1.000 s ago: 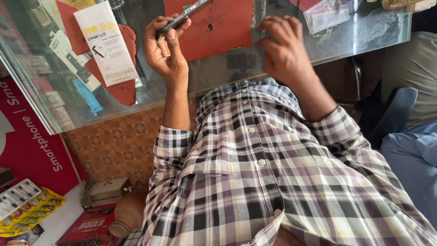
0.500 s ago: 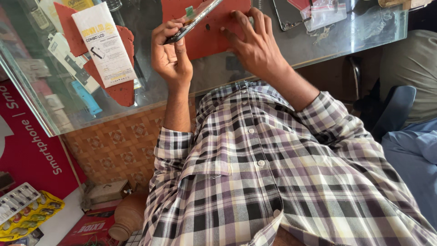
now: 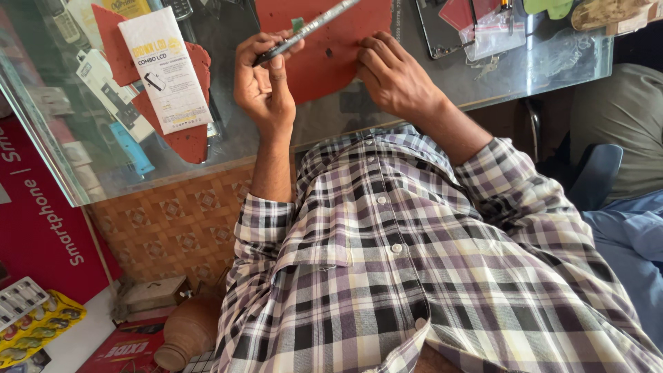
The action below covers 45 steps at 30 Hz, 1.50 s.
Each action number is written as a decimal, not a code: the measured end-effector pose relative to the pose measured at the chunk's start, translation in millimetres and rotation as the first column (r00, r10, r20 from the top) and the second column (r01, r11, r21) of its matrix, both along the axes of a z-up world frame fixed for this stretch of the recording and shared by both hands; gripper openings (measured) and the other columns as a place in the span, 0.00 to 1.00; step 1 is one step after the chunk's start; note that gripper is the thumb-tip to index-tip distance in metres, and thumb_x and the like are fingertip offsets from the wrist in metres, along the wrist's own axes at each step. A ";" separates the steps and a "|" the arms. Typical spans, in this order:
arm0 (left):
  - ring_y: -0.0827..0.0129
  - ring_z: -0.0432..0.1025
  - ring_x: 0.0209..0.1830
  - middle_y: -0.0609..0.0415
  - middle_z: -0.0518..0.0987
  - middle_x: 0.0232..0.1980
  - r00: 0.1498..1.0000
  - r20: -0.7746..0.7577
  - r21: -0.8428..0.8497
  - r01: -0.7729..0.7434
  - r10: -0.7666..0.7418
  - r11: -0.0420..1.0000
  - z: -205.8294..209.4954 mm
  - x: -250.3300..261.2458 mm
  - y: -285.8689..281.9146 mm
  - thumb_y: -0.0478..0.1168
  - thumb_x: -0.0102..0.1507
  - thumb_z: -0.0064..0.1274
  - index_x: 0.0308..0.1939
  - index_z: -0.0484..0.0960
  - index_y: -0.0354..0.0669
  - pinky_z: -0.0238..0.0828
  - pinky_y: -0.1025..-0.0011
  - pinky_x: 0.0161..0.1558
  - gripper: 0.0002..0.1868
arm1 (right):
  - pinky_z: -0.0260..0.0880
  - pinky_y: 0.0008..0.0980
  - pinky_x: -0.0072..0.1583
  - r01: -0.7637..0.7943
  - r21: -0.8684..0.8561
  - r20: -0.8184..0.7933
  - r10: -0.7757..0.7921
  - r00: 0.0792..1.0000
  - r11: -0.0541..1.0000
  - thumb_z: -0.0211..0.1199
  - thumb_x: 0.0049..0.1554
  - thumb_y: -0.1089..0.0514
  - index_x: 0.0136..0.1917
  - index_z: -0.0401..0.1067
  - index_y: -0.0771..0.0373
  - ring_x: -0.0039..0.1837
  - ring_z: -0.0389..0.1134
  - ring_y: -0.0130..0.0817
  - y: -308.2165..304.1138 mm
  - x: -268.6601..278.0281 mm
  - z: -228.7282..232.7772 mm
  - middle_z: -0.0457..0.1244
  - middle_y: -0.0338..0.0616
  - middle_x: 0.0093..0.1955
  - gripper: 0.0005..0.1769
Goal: The person disassembles and repairs a mobile phone by removing the back cover, battery, and internal components, then reassembling the parts and testing the device.
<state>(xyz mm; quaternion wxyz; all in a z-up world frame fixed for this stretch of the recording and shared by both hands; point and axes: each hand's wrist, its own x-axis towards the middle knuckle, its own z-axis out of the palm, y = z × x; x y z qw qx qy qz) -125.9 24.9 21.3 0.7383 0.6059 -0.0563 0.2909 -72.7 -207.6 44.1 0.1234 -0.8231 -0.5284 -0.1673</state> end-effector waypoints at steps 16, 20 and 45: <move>0.57 0.76 0.57 0.45 0.77 0.52 0.977 0.029 0.024 0.211 -0.212 0.977 10.5 -4.3 1.3 0.32 0.71 0.55 0.49 0.75 0.34 0.78 0.59 0.59 0.06 | 0.71 0.46 0.68 0.038 0.083 -0.371 -0.004 0.929 0.996 0.71 0.54 0.65 0.48 0.75 0.69 0.67 0.68 0.48 -41.4 -33.8 19.8 0.66 0.50 0.57 0.09; 0.56 0.77 0.55 0.44 0.78 0.49 0.964 0.061 0.058 0.254 -0.258 0.965 12.2 3.2 9.3 0.36 0.69 0.59 0.48 0.76 0.35 0.79 0.58 0.56 0.09 | 0.72 0.46 0.61 0.238 0.282 -0.536 -0.053 0.842 0.929 0.77 0.57 0.61 0.54 0.71 0.69 0.63 0.68 0.47 -49.0 -27.2 9.2 0.65 0.51 0.56 0.18; 0.67 0.73 0.66 0.52 0.48 0.84 0.974 0.038 0.158 0.213 -0.222 0.964 4.5 64.5 1.6 0.61 0.52 0.73 0.83 0.38 0.60 0.77 0.63 0.68 0.68 | 0.74 0.43 0.64 0.232 0.335 -0.504 -0.035 0.863 0.913 0.61 0.58 0.74 0.66 0.66 0.73 0.66 0.72 0.52 10.4 17.7 11.1 0.67 0.58 0.66 0.22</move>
